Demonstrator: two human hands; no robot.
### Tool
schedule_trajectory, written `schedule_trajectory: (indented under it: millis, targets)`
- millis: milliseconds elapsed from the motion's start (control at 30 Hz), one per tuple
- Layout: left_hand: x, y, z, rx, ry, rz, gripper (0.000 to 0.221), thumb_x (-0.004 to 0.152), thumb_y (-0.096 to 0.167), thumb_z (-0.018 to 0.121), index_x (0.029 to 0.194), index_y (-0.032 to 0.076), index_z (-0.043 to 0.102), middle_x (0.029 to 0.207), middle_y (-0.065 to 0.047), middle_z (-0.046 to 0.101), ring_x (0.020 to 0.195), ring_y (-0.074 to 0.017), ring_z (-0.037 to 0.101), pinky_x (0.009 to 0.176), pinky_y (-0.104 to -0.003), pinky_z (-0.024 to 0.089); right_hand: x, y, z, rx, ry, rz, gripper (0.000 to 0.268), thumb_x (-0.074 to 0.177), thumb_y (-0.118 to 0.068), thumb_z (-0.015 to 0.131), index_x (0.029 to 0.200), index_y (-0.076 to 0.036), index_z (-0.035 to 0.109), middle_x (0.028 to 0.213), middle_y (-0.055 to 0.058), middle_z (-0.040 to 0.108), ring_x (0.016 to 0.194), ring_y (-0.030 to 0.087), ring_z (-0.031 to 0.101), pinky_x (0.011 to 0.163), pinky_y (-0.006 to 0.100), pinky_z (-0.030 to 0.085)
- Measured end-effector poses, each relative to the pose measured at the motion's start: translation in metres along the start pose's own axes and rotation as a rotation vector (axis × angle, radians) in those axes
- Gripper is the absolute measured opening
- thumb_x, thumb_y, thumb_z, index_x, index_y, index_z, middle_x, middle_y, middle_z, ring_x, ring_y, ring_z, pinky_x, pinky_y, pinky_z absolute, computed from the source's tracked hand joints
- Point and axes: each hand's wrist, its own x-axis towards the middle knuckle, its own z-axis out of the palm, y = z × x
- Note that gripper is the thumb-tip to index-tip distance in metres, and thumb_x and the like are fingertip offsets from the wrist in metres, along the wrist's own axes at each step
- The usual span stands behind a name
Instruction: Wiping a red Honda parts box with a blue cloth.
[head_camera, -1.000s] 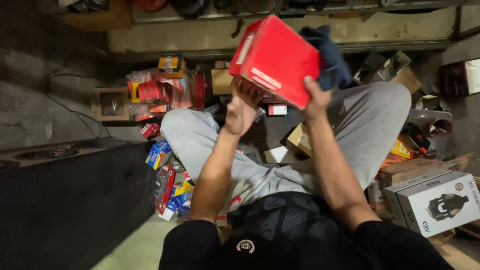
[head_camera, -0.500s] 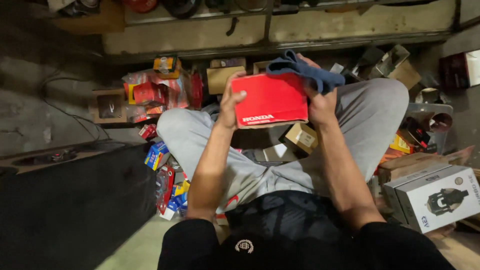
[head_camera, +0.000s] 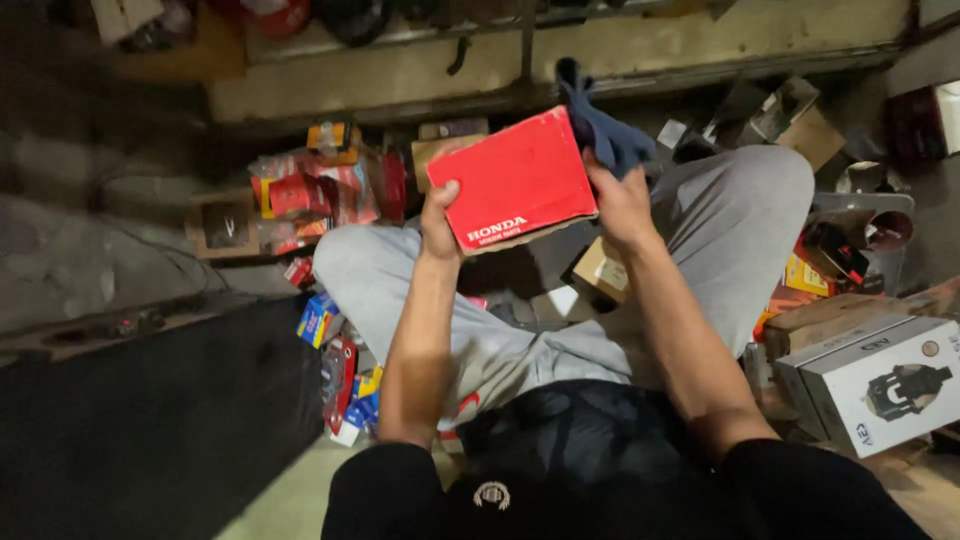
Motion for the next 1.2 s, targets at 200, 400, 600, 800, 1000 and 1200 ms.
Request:
schedule_trajectory:
  millis: [200, 400, 600, 800, 1000, 1200]
  targets:
    - [0.003, -0.001, 0.002, -0.147, 0.136, -0.056, 0.064, 0.094, 0.034, 0.063, 0.147, 0.001, 0.048, 0.141, -0.021, 0.058, 0.128, -0.0377, 0.059, 0.11, -0.05, 0.049, 0.021, -0.014, 0.01, -0.205, -0.037, 0.405, 0.058, 0.111, -0.049, 0.051, 0.125, 0.005, 0.067, 0.118, 0.008, 0.07, 0.111, 0.017, 0.06, 0.099, 0.033, 0.047]
    - [0.006, -0.031, 0.011, -0.04, 0.349, 0.099, 0.066, 0.091, 0.036, 0.059, 0.147, 0.006, 0.042, 0.141, -0.016, 0.056, 0.127, -0.033, 0.061, 0.107, -0.047, 0.052, -0.001, -0.022, 0.054, 0.323, 0.155, -0.143, 0.046, 0.111, -0.03, 0.049, 0.142, 0.003, 0.056, 0.145, 0.009, 0.06, 0.135, 0.02, 0.054, 0.118, 0.032, 0.037]
    - [-0.002, -0.047, 0.013, -0.132, 0.249, 0.04, 0.068, 0.097, 0.039, 0.058, 0.15, -0.001, 0.043, 0.139, -0.022, 0.061, 0.124, -0.0361, 0.064, 0.105, -0.048, 0.054, -0.03, -0.041, 0.074, 0.071, 0.301, -0.458, 0.043, 0.117, -0.019, 0.042, 0.155, 0.002, 0.041, 0.163, 0.011, 0.043, 0.152, 0.022, 0.041, 0.13, 0.034, 0.025]
    - [-0.011, -0.047, 0.036, -0.055, 0.202, -0.014, 0.069, 0.093, 0.039, 0.065, 0.15, 0.008, 0.041, 0.141, -0.013, 0.057, 0.127, -0.0329, 0.059, 0.105, -0.049, 0.053, 0.008, -0.009, 0.061, 0.189, 0.277, -0.449, 0.045, 0.11, -0.014, 0.057, 0.151, 0.004, 0.049, 0.153, 0.013, 0.054, 0.139, 0.022, 0.051, 0.124, 0.036, 0.033]
    - [-0.024, -0.071, -0.067, -0.16, -0.187, -0.132, 0.067, 0.106, 0.059, 0.066, 0.134, 0.004, 0.039, 0.126, -0.008, 0.051, 0.118, -0.0235, 0.05, 0.101, -0.041, 0.048, 0.028, -0.006, 0.014, 0.329, 0.274, -0.163, 0.044, 0.095, -0.004, 0.074, 0.135, 0.003, 0.058, 0.134, 0.012, 0.066, 0.123, 0.024, 0.063, 0.113, 0.038, 0.049]
    - [-0.018, -0.027, 0.012, 0.088, -0.142, -0.357, 0.096, 0.088, 0.064, 0.071, 0.159, 0.021, 0.022, 0.148, -0.005, 0.048, 0.137, -0.0236, 0.048, 0.114, -0.044, 0.048, 0.018, -0.071, 0.018, 0.178, -0.177, -0.25, 0.041, 0.098, -0.003, 0.07, 0.136, 0.003, 0.058, 0.136, 0.008, 0.064, 0.13, 0.02, 0.058, 0.117, 0.035, 0.043]
